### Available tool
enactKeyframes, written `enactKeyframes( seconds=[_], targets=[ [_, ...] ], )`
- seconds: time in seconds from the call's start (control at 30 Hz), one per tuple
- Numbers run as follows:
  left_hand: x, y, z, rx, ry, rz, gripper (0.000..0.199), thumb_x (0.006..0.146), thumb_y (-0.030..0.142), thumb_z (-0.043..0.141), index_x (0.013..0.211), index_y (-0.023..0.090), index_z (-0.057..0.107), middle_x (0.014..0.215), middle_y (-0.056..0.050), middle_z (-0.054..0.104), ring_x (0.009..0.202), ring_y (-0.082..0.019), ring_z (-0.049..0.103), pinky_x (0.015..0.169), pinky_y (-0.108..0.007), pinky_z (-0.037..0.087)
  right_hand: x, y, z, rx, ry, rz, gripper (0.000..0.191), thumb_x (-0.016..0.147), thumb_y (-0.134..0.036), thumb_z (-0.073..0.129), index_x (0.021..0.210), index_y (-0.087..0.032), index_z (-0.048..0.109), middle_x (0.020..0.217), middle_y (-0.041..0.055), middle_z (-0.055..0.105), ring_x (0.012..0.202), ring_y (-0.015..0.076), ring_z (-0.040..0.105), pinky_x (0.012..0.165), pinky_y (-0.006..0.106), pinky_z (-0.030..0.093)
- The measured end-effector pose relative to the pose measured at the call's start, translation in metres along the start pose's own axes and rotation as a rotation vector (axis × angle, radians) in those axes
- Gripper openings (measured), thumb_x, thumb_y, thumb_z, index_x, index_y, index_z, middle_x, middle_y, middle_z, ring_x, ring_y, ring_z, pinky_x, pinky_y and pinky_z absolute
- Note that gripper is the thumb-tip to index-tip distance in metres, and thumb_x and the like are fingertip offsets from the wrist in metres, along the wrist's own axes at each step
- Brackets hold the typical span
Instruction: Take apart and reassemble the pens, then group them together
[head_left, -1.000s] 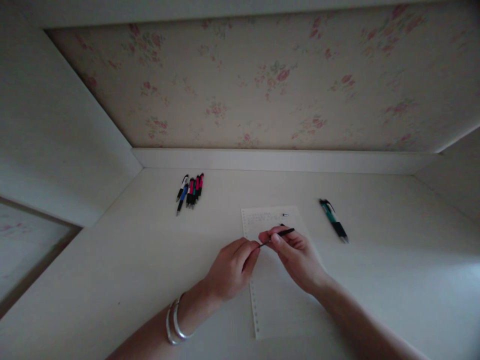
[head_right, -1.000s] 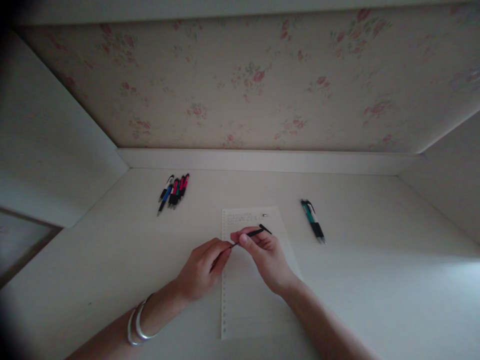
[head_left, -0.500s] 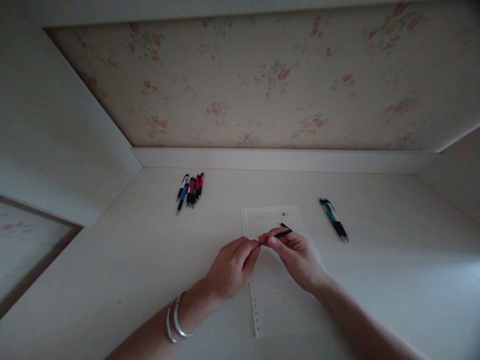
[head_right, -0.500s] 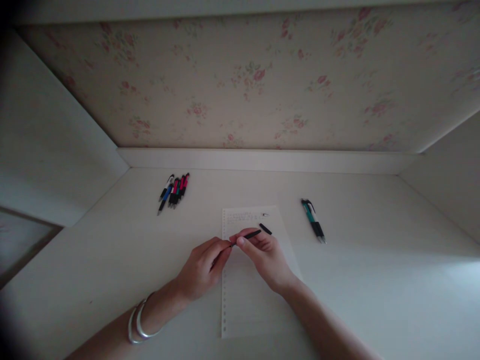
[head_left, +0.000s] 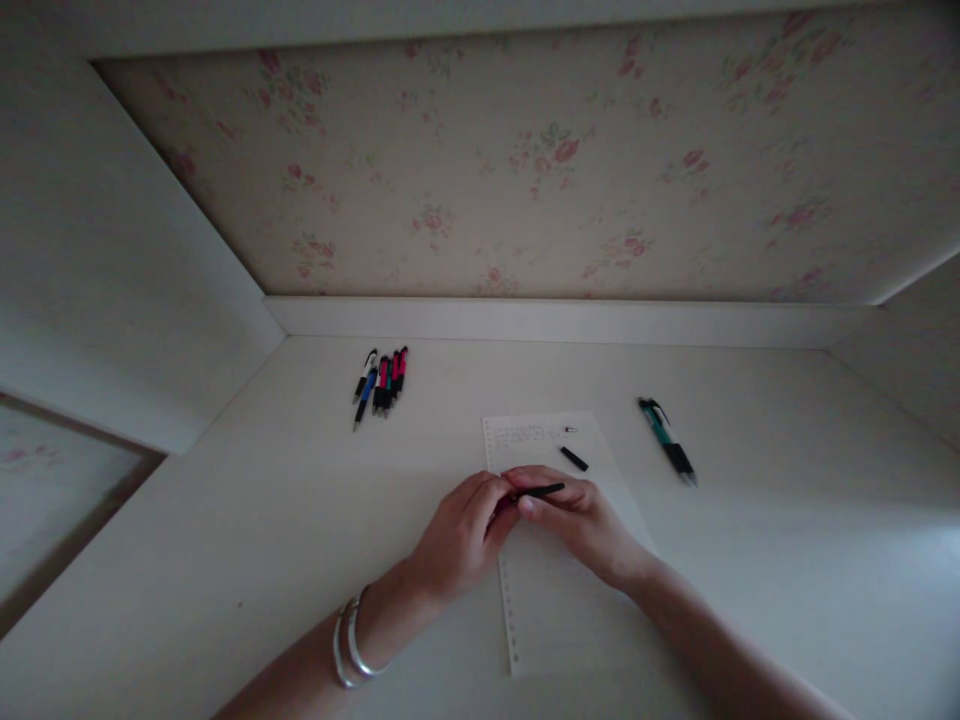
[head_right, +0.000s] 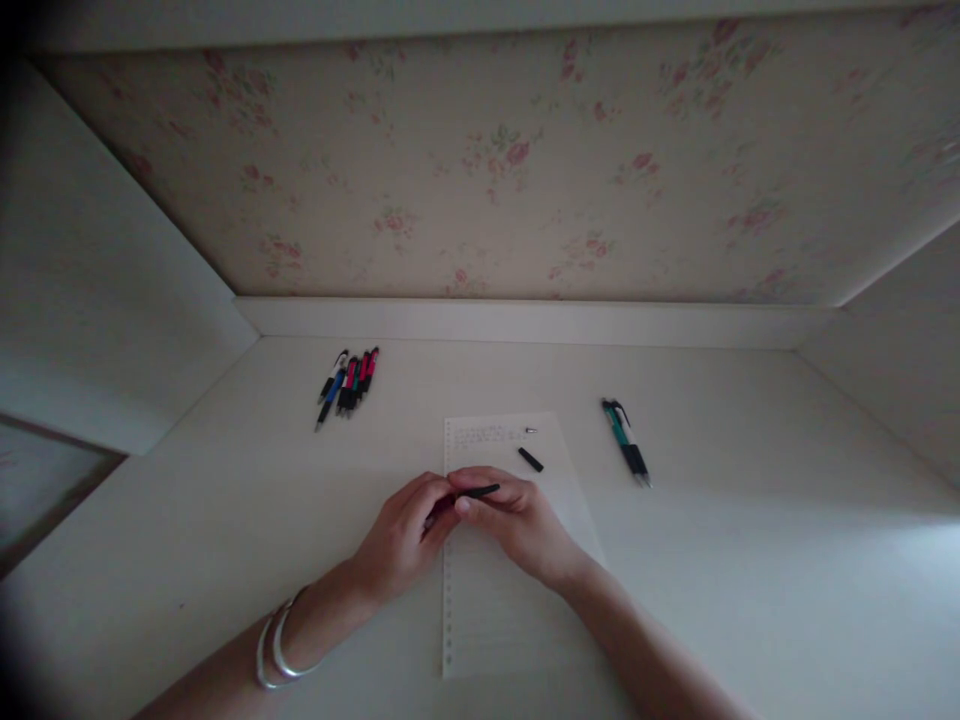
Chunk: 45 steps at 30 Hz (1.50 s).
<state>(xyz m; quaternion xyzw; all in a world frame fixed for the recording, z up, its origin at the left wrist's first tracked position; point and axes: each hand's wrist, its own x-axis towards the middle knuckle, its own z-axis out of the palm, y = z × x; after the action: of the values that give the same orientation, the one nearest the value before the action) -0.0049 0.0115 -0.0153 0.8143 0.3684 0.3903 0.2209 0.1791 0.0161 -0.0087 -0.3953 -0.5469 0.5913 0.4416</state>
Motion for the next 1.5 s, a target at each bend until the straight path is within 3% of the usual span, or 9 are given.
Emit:
enactKeyframes(
  seconds=[0.17,0.3,0.47,0.67,1.07,1.5],
  targets=[
    [-0.001,0.001,0.000,0.001,0.031,0.044,0.012,0.098,0.019,0.053,0.109,0.019,0.058,0.098,-0.008,0.069,0.093,-0.020,0.066,0.083,-0.033,0.056,-0.002,-0.004,0.004,-0.043,-0.036,-0.020,0.018,0.082,-0.042,0.074,0.094,-0.029,0.079,0.119,0.0051,0.072,0.112,0.0235,0.065,0.103,0.043,0.048],
    [0.001,0.003,-0.001,0.004,0.038,0.011,0.012,0.099,0.018,0.049,0.106,0.018,0.060,0.093,-0.007,0.069,0.087,-0.019,0.066,0.080,-0.033,0.056,-0.005,-0.011,0.003,0.049,0.051,0.025,0.035,0.081,-0.043,0.074,0.113,-0.029,0.072,0.108,0.0053,0.075,0.097,0.0213,0.069,0.090,0.040,0.054],
    [0.001,-0.001,0.001,0.041,0.047,0.019,0.014,0.099,0.020,0.050,0.105,0.017,0.063,0.089,-0.006,0.070,0.082,-0.018,0.066,0.075,-0.031,0.057,-0.003,-0.016,-0.001,-0.068,0.133,-0.014,0.021,0.084,-0.042,0.070,0.085,-0.022,0.074,0.073,0.0024,0.068,0.070,0.0164,0.063,0.068,0.030,0.053],
    [0.000,-0.005,0.002,0.051,0.052,0.042,0.024,0.098,0.026,0.056,0.120,0.019,0.062,0.095,-0.007,0.074,0.085,-0.018,0.068,0.077,-0.030,0.057,-0.001,-0.011,0.003,-0.048,0.173,-0.018,0.021,0.082,-0.042,0.071,0.087,-0.022,0.071,0.062,-0.0012,0.063,0.059,0.0158,0.062,0.058,0.029,0.054],
    [0.002,-0.006,-0.001,0.092,0.135,0.049,0.020,0.098,0.030,0.057,0.111,0.019,0.067,0.087,-0.006,0.076,0.074,-0.017,0.069,0.069,-0.030,0.057,-0.002,-0.011,0.005,-0.084,0.175,0.016,0.023,0.084,-0.043,0.068,0.088,-0.020,0.069,0.066,-0.0003,0.066,0.057,0.0147,0.064,0.056,0.027,0.055],
    [0.000,-0.004,0.001,0.123,0.066,0.045,0.028,0.100,0.021,0.051,0.127,0.018,0.058,0.101,-0.010,0.074,0.089,-0.021,0.069,0.079,-0.036,0.059,-0.002,-0.010,0.005,-0.049,0.204,0.072,0.031,0.083,-0.050,0.068,0.090,-0.020,0.063,0.063,-0.0016,0.067,0.052,0.0154,0.066,0.053,0.028,0.054]
  ],
)
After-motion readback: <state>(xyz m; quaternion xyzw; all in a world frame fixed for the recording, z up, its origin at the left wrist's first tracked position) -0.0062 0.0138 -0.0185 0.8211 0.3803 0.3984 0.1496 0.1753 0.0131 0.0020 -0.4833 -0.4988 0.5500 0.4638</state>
